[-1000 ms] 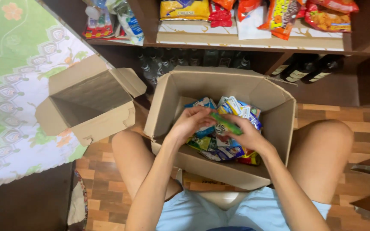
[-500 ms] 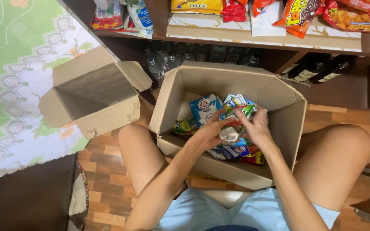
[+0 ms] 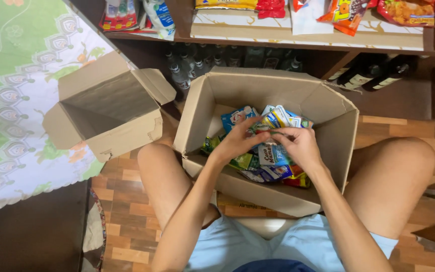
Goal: The person stocks grocery store shelves with food pouches and packets from a cardboard box.
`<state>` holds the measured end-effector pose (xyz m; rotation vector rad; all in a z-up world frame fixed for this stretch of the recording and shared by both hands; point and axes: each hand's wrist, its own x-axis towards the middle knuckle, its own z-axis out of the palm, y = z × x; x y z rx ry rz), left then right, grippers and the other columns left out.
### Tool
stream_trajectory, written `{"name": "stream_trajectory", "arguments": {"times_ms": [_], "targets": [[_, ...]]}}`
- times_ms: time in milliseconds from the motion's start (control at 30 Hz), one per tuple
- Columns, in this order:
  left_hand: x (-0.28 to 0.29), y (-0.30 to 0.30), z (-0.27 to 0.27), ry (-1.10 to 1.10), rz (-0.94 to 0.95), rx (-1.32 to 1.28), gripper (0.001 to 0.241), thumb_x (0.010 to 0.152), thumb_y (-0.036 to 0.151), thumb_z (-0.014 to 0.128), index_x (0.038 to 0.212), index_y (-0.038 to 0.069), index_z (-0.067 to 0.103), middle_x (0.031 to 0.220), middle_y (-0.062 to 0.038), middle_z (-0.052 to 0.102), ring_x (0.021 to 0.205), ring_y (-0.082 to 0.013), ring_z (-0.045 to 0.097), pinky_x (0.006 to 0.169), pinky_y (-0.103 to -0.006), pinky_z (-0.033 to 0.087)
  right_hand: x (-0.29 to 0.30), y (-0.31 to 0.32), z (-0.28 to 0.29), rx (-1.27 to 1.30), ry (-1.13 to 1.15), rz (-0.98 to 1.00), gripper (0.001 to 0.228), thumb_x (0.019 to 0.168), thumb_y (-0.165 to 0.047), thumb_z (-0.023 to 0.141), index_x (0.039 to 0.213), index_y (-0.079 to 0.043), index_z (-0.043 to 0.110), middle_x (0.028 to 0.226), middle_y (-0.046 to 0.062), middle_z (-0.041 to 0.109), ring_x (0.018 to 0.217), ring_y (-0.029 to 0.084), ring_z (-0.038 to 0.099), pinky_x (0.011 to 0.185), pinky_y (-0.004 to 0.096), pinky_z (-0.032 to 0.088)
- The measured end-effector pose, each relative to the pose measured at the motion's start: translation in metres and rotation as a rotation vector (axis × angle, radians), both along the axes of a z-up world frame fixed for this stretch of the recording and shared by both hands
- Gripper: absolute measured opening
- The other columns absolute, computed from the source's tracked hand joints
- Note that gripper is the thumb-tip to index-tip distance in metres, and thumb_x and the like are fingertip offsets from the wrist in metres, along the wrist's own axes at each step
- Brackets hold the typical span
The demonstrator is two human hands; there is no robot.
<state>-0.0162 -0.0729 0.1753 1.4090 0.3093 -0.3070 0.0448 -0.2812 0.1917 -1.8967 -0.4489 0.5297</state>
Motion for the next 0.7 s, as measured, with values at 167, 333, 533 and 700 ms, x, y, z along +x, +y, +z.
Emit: {"name": "stream_trajectory", "arguments": {"times_ms": [167,333,533,700], "targets": [[-0.006,-0.011,0.016,-0.381,-0.039,0.524,0.034,0.091,0.03,0.075,0.117,0.007,0.077,0.106,-0.012,0.078,0.089,-0.0232,0.077,0.077,-0.0349,0.061,-0.011,0.008,0.018,-0.29,-0.251,-0.158,0.018,0.089,-0.016,0.078,0.104,-0.006,0.082,0.082,0.015,0.076,0.066,0.019,0.073,0.067,0.031,0.057],[-0.003,-0.023,0.052,-0.429,0.12,0.919,0.016,0.086,0.02,0.073,0.099,0.011,0.077,0.095,-0.009,0.075,0.078,-0.0302,0.074,0.068,-0.0408,0.058,-0.014,0.017,0.028,-0.116,-0.613,-0.138,0.017,0.09,-0.014,0.079,0.104,-0.005,0.08,0.098,0.011,0.078,0.083,0.022,0.076,0.076,0.032,0.059],[-0.004,-0.02,0.041,-0.456,0.064,1.16,0.011,0.085,0.018,0.072,0.093,0.01,0.074,0.094,-0.009,0.072,0.074,-0.0342,0.072,0.062,-0.0463,0.057,-0.008,0.024,0.031,-0.215,-0.496,0.044,0.019,0.085,-0.014,0.077,0.102,-0.004,0.077,0.095,0.015,0.075,0.08,0.03,0.073,0.069,0.039,0.059],[-0.006,-0.018,0.017,-0.468,-0.042,1.118,0.014,0.08,0.018,0.075,0.091,0.008,0.074,0.097,-0.013,0.071,0.079,-0.0377,0.072,0.067,-0.0483,0.057,-0.016,0.016,0.009,-0.446,-0.601,0.096,0.01,0.089,-0.013,0.071,0.095,-0.009,0.078,0.089,0.016,0.074,0.078,0.036,0.071,0.073,0.049,0.057]]}}
